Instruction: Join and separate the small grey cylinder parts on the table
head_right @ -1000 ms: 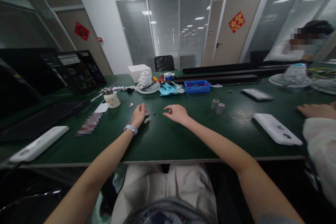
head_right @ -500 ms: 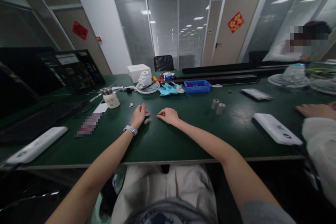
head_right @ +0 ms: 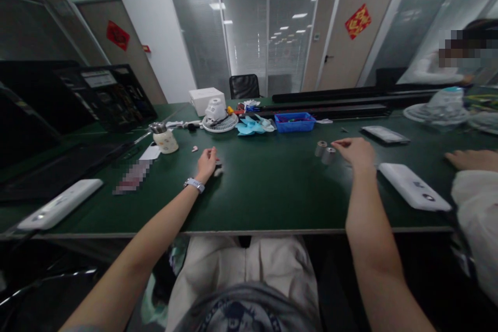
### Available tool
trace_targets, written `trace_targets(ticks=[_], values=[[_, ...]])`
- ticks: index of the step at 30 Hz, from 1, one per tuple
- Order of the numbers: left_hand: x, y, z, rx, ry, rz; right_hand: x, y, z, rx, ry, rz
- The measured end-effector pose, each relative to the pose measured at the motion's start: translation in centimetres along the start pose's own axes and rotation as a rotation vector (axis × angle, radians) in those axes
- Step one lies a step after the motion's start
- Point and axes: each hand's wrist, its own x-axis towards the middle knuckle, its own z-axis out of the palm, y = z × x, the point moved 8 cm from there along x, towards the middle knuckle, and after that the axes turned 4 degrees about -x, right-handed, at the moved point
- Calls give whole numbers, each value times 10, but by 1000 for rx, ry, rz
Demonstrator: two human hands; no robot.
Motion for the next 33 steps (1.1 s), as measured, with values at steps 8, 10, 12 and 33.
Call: trace_targets(ticks=[8,10,12,33], values=[[0,1,1,2,-20,2,-6,-4,7,56,-126,19],[-1,1,0,2,-13,0,-5,-3,9,44,-133,34],[-1,1,-1,5,-4,-4,-2,0,13,33,-141,49],[-2,1,2,21,-36,12,26,-34,41,-113,-129,23]])
